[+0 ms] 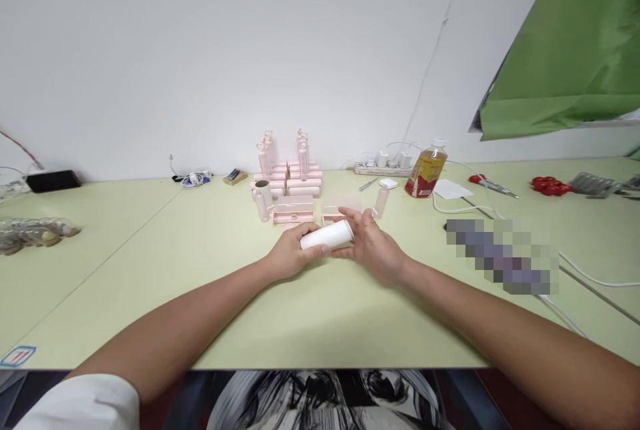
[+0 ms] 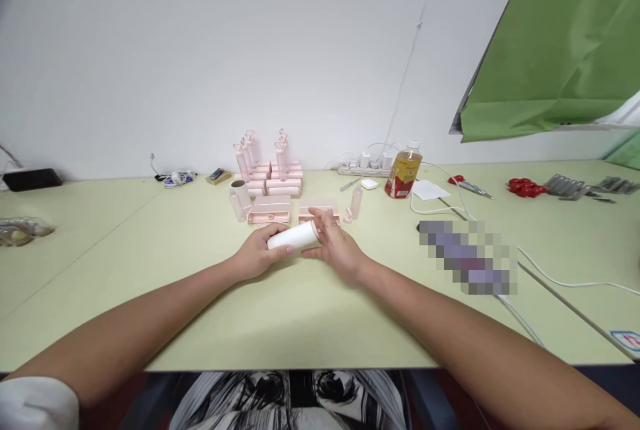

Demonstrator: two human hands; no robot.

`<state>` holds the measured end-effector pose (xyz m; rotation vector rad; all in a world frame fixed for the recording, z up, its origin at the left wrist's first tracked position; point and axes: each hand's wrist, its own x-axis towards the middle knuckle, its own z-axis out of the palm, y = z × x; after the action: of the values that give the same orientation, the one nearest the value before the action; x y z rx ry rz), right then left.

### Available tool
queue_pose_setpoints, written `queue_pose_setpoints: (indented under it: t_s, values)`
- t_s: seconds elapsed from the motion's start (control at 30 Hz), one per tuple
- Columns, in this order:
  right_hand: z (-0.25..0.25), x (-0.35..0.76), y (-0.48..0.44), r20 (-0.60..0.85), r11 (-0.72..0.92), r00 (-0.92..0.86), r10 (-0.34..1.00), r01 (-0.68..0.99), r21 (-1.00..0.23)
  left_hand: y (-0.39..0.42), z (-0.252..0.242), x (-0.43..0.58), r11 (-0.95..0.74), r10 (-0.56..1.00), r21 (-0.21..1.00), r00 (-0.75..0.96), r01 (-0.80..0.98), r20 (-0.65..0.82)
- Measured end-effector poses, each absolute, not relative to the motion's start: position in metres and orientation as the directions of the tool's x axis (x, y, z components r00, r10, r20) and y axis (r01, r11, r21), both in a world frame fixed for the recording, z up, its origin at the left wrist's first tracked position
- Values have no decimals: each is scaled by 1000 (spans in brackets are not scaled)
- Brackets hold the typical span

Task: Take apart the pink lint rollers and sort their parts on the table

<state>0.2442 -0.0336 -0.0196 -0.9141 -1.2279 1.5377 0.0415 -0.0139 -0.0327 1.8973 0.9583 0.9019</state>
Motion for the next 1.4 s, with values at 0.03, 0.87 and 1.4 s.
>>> queue_pose_setpoints:
  t_s: [0.03,0.87,1.4]
  values:
    - [-22,246,-32,48,1,-251,967,-185,-983,-13,-33,41,-383,868,878,437,288,235]
    - [8,288,-13,100,213,-192,976,928,-304,-19,-16,26,-38,699,971,701,235,-142]
    - [-12,303,9,55,274,-269,962,927,-255,-5,-23,27,36,882,998,471,-53,-7]
